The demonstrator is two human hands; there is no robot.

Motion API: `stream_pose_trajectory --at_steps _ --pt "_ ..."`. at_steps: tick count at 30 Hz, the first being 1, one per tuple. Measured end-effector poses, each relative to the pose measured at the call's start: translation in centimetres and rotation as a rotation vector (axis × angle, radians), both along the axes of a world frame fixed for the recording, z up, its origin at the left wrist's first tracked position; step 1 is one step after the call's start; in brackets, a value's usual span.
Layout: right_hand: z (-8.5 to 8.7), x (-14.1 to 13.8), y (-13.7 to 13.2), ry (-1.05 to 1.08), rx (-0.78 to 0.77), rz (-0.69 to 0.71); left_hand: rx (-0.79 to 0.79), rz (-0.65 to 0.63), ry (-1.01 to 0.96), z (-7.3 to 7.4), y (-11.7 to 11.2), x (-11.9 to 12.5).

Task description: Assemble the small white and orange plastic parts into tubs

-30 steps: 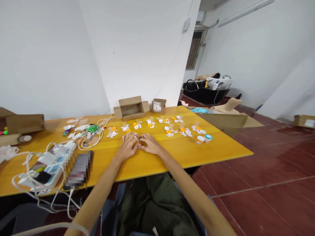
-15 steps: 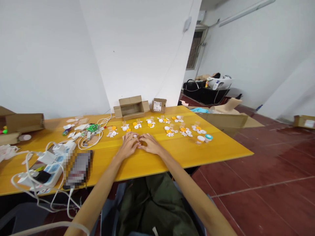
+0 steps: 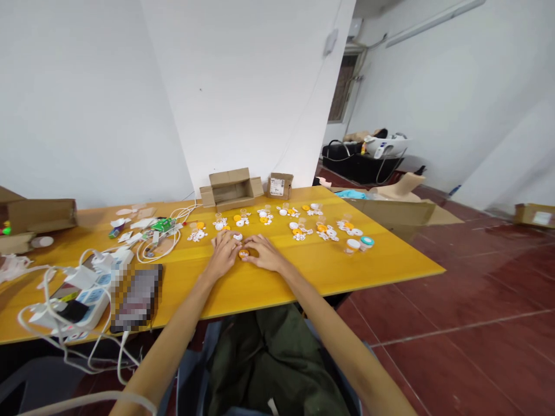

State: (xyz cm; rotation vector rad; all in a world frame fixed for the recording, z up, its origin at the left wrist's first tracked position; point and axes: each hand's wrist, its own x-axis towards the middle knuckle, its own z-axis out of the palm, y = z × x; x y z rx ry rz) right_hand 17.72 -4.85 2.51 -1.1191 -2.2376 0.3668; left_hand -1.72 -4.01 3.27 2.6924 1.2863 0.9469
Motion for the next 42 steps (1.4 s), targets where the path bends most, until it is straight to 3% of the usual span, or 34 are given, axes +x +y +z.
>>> stream_pose_trajectory --at_steps 15,23,31,42 --pt "0.2 -0.1 -0.1 0.011 -0.017 -0.009 0.057 0.039 0.048 -0.4 -0.1 -1.0" --pt "-0.3 0.0 0.3 0.147 0.088 -0.023 -0.012 0.001 0.05 -0.3 -0.4 -0.8" --pt "-0.5 0.2 0.3 0.083 0.061 0.003 -0.031 -0.065 0.074 -0.1 -0.6 -0.3" --pt "0.8 0.6 0.9 -0.028 0.013 0.075 -0.094 -0.072 0.026 -0.2 -0.6 0.0"
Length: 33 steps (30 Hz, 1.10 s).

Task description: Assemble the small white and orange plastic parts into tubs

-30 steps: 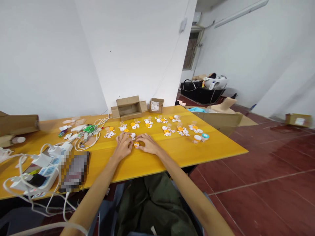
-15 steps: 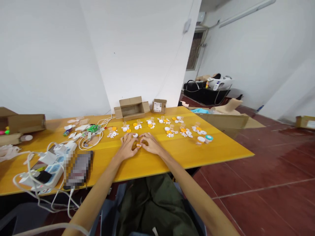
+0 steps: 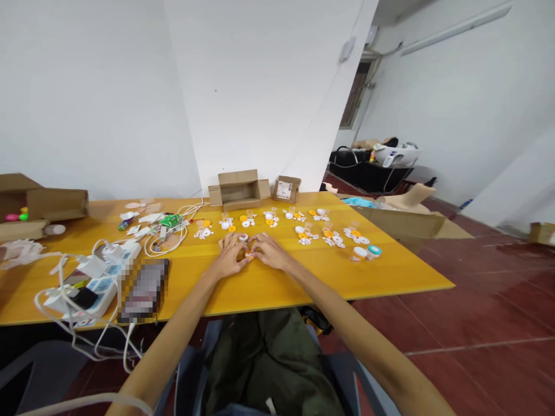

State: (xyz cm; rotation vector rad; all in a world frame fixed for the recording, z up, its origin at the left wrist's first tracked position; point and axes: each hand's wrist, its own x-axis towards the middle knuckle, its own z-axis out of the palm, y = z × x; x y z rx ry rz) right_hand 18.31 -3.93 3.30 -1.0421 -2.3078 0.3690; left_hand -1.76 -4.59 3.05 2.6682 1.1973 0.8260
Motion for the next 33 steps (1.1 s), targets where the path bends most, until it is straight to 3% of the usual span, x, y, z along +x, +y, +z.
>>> stream_pose_trajectory --at_steps 11,20,33 --pt "-1.5 0.0 0.3 0.167 -0.035 -0.008 -0.069 0.017 0.007 -0.1 0.1 0.0" --pt "-3.1 -0.7 -0.5 0.332 -0.06 -0.123 -0.071 0.016 0.005 -0.2 0.1 0.0" --pt "-3.0 -1.0 -0.7 0.343 -0.062 -0.149 -0.04 0.002 0.008 -0.3 0.4 0.0"
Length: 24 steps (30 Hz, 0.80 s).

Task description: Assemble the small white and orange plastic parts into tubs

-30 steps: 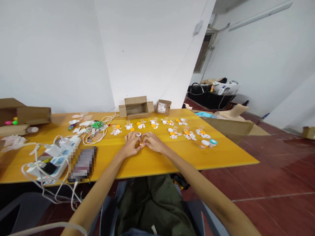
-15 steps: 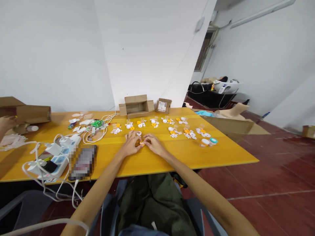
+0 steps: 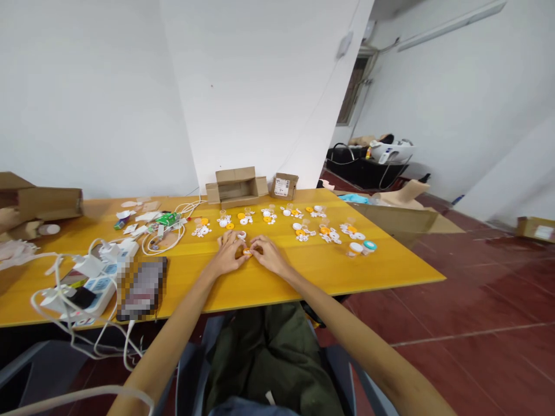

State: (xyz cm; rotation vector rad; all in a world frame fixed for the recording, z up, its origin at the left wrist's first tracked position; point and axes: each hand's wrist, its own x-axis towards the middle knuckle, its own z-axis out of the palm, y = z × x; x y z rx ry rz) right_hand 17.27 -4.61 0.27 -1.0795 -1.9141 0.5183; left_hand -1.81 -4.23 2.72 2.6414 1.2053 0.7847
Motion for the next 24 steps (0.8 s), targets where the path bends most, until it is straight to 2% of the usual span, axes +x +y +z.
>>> stream_pose_trajectory --at_steps 24 --pt "0.45 0.17 -0.75 -0.004 0.073 -0.085 -0.002 -0.005 0.02 0.1 -0.07 0.21"
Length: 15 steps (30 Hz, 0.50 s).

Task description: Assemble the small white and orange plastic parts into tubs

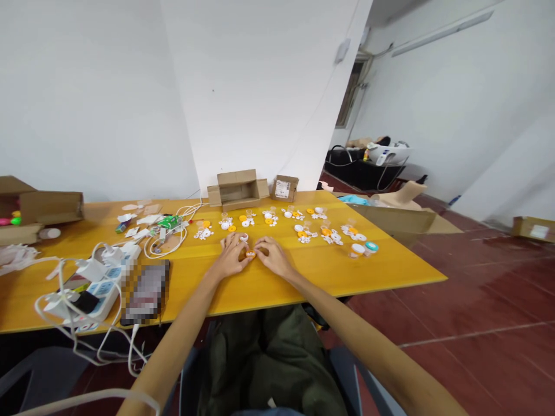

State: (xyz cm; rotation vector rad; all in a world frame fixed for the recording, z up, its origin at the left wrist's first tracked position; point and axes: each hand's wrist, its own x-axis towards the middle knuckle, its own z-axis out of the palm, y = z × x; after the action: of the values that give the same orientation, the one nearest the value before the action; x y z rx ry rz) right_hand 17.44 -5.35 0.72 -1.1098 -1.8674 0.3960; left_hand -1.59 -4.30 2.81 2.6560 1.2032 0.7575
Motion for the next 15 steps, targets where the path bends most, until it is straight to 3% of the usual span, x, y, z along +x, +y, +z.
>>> stream_pose_trajectory --at_steps 15 --pt "0.61 -0.31 -0.69 -0.089 -0.032 0.023 0.036 -0.019 0.01 -0.21 -0.07 -0.22"
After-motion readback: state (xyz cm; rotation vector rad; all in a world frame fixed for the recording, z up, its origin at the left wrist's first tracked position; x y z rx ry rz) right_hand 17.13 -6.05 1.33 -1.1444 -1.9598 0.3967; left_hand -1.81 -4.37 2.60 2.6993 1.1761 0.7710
